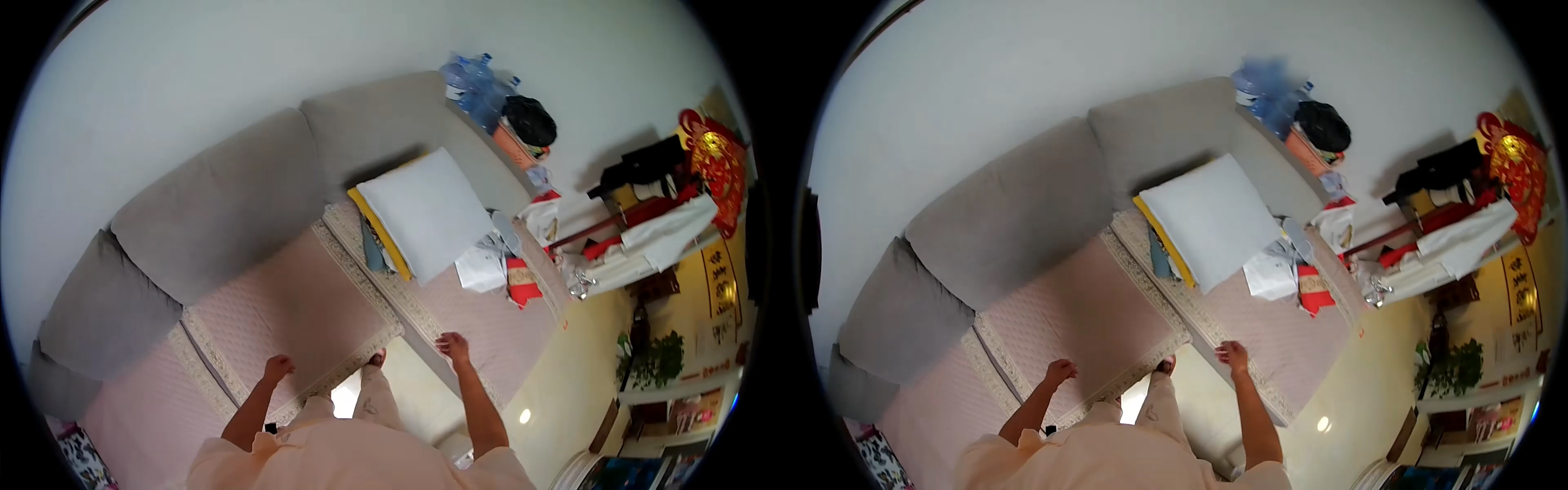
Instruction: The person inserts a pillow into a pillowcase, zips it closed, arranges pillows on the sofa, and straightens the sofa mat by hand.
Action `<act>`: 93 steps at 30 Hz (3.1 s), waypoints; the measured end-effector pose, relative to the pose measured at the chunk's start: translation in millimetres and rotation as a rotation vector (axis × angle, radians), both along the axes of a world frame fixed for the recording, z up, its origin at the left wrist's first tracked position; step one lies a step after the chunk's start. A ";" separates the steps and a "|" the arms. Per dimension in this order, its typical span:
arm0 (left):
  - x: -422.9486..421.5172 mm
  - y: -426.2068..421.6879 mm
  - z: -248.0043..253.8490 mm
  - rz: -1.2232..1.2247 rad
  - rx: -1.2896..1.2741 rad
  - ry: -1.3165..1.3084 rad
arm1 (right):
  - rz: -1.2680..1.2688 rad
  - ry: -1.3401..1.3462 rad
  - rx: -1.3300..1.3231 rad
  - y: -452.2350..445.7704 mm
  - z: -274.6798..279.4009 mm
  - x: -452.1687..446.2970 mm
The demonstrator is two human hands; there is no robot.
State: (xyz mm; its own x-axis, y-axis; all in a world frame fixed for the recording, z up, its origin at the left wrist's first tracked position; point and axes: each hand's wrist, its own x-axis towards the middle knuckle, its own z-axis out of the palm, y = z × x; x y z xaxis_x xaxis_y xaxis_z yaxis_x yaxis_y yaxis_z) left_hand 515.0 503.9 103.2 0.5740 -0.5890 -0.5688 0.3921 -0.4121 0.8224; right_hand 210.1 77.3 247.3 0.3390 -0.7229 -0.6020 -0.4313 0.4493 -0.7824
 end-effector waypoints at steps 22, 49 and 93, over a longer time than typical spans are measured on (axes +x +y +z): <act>-87.6 -208.9 22.7 0.417 -0.058 0.273 | -0.394 -0.557 0.080 -420.9 -79.8 188.0; -63.2 74.0 79.6 1.140 -0.294 0.959 | 2.202 -0.654 -0.869 219.6 63.9 260.0; 3.5 -47.7 196.8 1.193 -0.221 0.226 | 0.175 -0.599 -0.036 -271.8 187.5 367.8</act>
